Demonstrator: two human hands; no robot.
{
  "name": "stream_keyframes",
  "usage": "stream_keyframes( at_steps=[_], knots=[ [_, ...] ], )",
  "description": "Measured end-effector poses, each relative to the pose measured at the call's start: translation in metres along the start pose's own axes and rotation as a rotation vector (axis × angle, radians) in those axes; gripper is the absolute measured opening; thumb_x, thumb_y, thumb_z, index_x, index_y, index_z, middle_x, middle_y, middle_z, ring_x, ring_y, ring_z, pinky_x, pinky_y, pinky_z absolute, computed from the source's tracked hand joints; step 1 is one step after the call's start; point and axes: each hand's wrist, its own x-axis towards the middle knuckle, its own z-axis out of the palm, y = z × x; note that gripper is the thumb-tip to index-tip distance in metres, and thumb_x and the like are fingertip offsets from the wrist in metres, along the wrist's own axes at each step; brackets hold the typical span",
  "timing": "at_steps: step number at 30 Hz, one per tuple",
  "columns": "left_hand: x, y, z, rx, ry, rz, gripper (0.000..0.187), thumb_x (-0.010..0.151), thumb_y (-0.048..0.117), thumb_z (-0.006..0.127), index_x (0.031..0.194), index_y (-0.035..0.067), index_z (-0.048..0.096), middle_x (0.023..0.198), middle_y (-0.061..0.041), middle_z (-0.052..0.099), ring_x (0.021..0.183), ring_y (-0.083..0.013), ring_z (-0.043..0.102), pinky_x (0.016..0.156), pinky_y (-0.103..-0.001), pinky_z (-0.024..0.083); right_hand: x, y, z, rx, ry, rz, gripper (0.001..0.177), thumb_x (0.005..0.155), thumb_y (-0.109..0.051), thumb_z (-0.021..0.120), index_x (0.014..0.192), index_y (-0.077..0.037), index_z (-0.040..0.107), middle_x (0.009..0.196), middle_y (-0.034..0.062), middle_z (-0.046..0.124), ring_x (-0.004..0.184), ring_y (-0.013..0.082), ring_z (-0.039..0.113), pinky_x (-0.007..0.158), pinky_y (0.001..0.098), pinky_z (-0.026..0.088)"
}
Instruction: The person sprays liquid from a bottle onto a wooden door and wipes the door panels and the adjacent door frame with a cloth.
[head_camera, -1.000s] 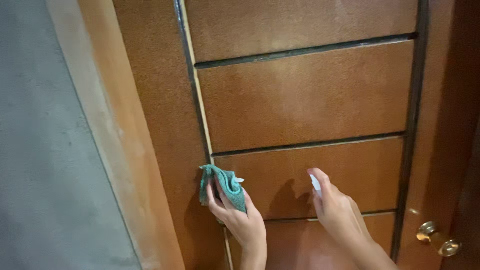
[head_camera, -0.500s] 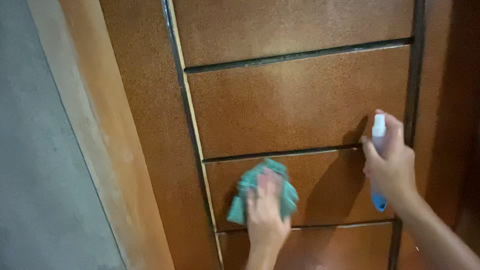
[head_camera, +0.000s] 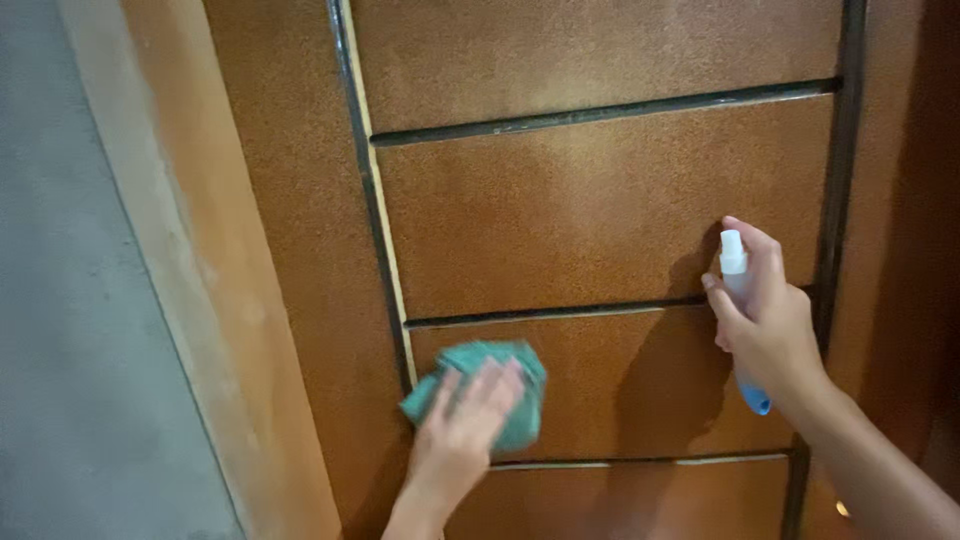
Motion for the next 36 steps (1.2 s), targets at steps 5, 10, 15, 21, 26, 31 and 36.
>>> stream_keyframes(
  at_steps=[5, 10, 15, 21, 26, 31, 36],
  knots=[
    [0.059, 0.008, -0.016, -0.332, 0.209, -0.501, 0.084, 0.072, -0.008, 0.066, 0.151, 0.012, 0.046, 0.164, -0.006, 0.037, 0.153, -0.0236, 0.027, 0.125, -0.051, 0.018, -0.005, -0.002, 0.0, 0.019, 0.015, 0.092, 0.062, 0.098, -0.014, 0.061, 0.156, -0.02, 0.038, 0.064, 0.0108, 0.058, 0.05, 0.0183, 0.056, 0.047, 0.035, 0.047],
    [0.096, 0.071, -0.013, -0.452, 0.34, -0.468, 0.083, 0.069, -0.006, 0.06, 0.15, 0.005, 0.049, 0.161, -0.01, 0.042, 0.151, -0.0261, 0.038, 0.122, -0.053, 0.029, -0.017, 0.005, 0.007, 0.12, 0.068, 0.095, 0.064, 0.095, -0.01, 0.061, 0.154, -0.019, 0.039, 0.059, 0.0064, 0.054, 0.046, 0.0162, 0.053, 0.043, 0.033, 0.044],
    [0.041, 0.133, 0.036, -0.444, 0.152, 0.067, 0.066, 0.089, 0.012, 0.053, 0.154, 0.0, 0.05, 0.162, -0.011, 0.052, 0.15, -0.0232, 0.046, 0.119, -0.045, 0.037, -0.032, 0.014, 0.01, 0.135, 0.058, 0.129, 0.062, 0.096, -0.009, 0.061, 0.154, -0.019, 0.04, 0.058, 0.0058, 0.054, 0.046, 0.0147, 0.052, 0.043, 0.0316, 0.043],
    [-0.039, 0.126, 0.093, -0.372, 0.094, 0.353, 0.047, 0.105, 0.019, 0.053, 0.149, 0.004, 0.05, 0.157, -0.009, 0.049, 0.156, -0.0212, 0.043, 0.125, -0.041, 0.037, -0.05, 0.023, 0.002, 0.122, 0.056, 0.176, 0.062, 0.093, -0.009, 0.062, 0.151, -0.02, 0.045, 0.06, 0.0066, 0.053, 0.048, 0.0147, 0.051, 0.044, 0.0303, 0.043],
    [-0.071, 0.058, 0.038, -0.369, 0.011, 0.22, 0.054, 0.101, 0.015, 0.047, 0.151, -0.003, 0.048, 0.164, -0.015, 0.041, 0.152, -0.0263, 0.036, 0.121, -0.045, 0.031, -0.058, 0.02, 0.008, 0.132, 0.01, 0.142, 0.061, 0.093, -0.011, 0.061, 0.151, -0.019, 0.044, 0.069, 0.0047, 0.058, 0.05, 0.0143, 0.053, 0.045, 0.032, 0.045],
    [-0.039, -0.008, -0.008, 0.133, -0.446, 0.029, 0.094, 0.07, -0.018, 0.047, 0.158, 0.013, 0.031, 0.172, -0.01, 0.02, 0.155, -0.0307, 0.018, 0.125, -0.049, 0.017, -0.058, 0.0, 0.02, 0.088, -0.043, 0.154, 0.06, 0.095, -0.011, 0.061, 0.152, -0.02, 0.043, 0.069, 0.0067, 0.06, 0.051, 0.0147, 0.056, 0.046, 0.0338, 0.047],
    [0.011, -0.045, -0.041, 0.056, -0.029, -0.33, 0.067, 0.088, -0.006, 0.049, 0.153, 0.004, 0.043, 0.166, -0.013, 0.03, 0.153, -0.025, 0.026, 0.125, -0.047, 0.021, -0.063, -0.016, 0.038, 0.136, -0.071, 0.129, 0.062, 0.095, -0.011, 0.062, 0.153, -0.021, 0.044, 0.063, 0.0082, 0.057, 0.049, 0.0151, 0.054, 0.047, 0.0327, 0.045]
  ],
)
